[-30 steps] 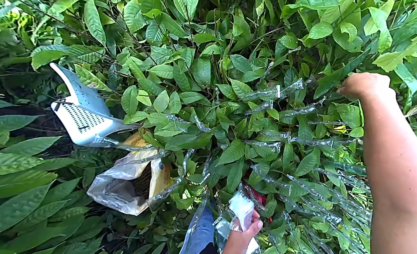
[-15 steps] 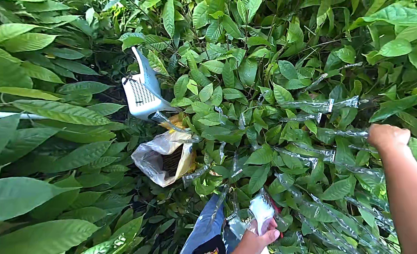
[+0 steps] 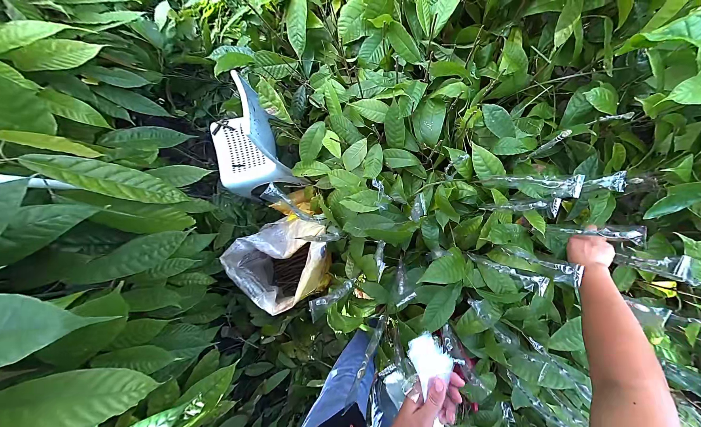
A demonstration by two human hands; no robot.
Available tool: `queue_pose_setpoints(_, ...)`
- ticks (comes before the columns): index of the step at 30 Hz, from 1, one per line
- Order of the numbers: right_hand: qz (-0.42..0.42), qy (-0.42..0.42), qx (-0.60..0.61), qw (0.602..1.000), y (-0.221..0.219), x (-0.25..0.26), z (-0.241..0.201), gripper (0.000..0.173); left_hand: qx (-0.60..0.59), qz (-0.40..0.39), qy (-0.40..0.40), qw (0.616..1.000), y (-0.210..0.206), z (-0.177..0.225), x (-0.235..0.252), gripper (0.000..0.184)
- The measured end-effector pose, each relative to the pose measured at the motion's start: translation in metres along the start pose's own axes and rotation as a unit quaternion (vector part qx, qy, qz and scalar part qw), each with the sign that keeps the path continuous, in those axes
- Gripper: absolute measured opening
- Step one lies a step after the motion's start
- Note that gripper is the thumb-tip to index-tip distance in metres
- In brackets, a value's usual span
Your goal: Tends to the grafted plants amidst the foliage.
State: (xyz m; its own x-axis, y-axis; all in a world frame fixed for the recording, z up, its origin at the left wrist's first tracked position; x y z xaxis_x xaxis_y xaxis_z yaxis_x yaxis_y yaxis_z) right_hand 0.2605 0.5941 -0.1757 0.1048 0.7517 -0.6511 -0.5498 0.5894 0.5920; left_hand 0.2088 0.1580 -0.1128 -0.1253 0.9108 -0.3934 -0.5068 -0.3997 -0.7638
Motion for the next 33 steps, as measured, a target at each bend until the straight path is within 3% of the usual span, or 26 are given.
queue_pose_setpoints(7, -0.003, 0.001, 0.004, 1.0, -0.009, 0.004, -0.015, 0.039, 0.041, 0.009, 0.027, 0.999, 0.004, 0.001, -0.007, 0.03)
queue_pose_setpoints(14, -0.012, -0.006, 0.055, 0.998, -0.027, 0.025, -0.013, 0.044, 0.104, 0.032, -0.032, 0.994, 0.008, 0.002, -0.007, 0.019)
queue_pose_setpoints(18, -0.031, 0.035, 0.064, 0.997, -0.048, 0.031, -0.004, 0.066, 0.123, 0.058, -0.069, 0.988, 0.007, 0.004, -0.006, 0.013)
queue_pose_setpoints(21, -0.048, 0.089, 0.068, 0.993, -0.055, 0.011, 0.0, 0.077, 0.105, 0.083, -0.088, 0.987, -0.001, 0.012, -0.006, 0.012)
queue_pose_setpoints(27, -0.092, 0.199, 0.158, 0.963, -0.058, -0.061, 0.033, 0.043, 0.02, 0.109, -0.126, 0.986, -0.032, 0.026, -0.005, 0.011)
queue_pose_setpoints(31, -0.02, 0.264, 0.26, 0.929, -0.063, -0.126, 0.058, 0.042, -0.043, 0.118, -0.132, 0.983, -0.048, 0.029, -0.005, 0.014)
queue_pose_setpoints(33, 0.045, 0.315, 0.341, 0.884, -0.077, -0.167, 0.067, 0.042, -0.059, 0.118, -0.121, 0.984, -0.054, 0.028, -0.01, 0.019)
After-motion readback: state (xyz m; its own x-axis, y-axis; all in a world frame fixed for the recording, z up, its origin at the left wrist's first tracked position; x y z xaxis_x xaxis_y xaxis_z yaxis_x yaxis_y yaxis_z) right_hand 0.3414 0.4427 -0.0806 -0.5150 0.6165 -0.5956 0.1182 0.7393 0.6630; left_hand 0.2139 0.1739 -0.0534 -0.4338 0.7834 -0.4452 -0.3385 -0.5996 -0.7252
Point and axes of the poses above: each hand's wrist, its own x-axis towards the middle knuckle, its own y-axis out of the back of the hand, z = x × y, the point moved 2 cm from there along x, towards the middle knuckle, and after that the axes turned 14 degrees about -z, right-handed, at the moved point
